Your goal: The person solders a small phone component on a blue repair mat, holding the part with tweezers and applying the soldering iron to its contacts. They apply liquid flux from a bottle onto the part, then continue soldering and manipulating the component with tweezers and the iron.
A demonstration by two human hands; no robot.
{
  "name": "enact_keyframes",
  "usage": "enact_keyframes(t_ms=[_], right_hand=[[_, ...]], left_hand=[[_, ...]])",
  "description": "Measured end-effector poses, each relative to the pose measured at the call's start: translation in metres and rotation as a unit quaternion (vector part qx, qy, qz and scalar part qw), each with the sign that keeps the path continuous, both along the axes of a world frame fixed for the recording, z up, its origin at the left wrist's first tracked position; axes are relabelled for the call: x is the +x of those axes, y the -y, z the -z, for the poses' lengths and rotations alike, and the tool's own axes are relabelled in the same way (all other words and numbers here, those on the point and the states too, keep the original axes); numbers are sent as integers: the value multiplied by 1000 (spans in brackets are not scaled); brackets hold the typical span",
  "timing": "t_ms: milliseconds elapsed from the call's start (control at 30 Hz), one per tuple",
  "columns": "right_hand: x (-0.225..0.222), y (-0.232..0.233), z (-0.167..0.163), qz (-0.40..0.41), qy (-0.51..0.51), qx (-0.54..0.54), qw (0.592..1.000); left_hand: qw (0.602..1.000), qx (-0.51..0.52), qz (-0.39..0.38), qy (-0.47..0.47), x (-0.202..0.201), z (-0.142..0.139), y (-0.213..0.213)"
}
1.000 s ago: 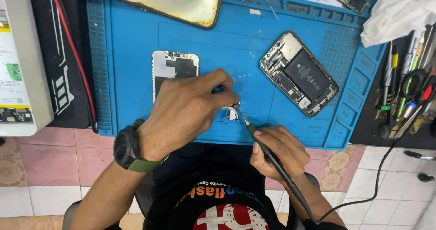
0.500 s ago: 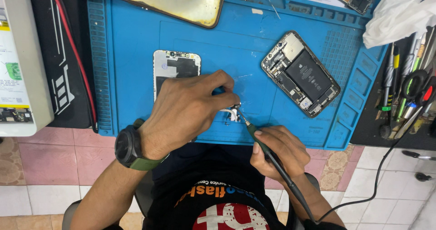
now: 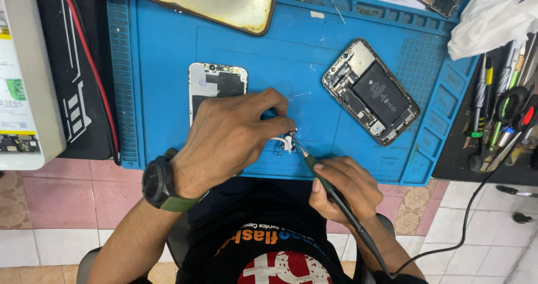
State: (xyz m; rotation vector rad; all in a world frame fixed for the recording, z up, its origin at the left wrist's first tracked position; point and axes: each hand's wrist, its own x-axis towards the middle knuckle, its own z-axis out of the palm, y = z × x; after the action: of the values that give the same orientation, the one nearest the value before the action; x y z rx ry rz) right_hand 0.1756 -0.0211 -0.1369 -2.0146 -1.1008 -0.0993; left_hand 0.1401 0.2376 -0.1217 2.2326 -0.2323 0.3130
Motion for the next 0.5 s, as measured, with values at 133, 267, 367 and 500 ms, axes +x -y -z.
enact_keyframes(t_ms=[133,267,367,500], right_hand=[[0,-1,0,0,1,-3,1000],[0,-2,1,-1,0,-5,1000],[0,-2,1,-1,0,-5,1000],[-1,-2,2,-1,0,-8,1000]], left_hand=[[1000,1,0,4,-1,1,-1],[1000,4,-3,4,-1,3,-1],[1000,4,-3,4,-3,3,-1],[1000,-1,-2,6,-3,4,-1]])
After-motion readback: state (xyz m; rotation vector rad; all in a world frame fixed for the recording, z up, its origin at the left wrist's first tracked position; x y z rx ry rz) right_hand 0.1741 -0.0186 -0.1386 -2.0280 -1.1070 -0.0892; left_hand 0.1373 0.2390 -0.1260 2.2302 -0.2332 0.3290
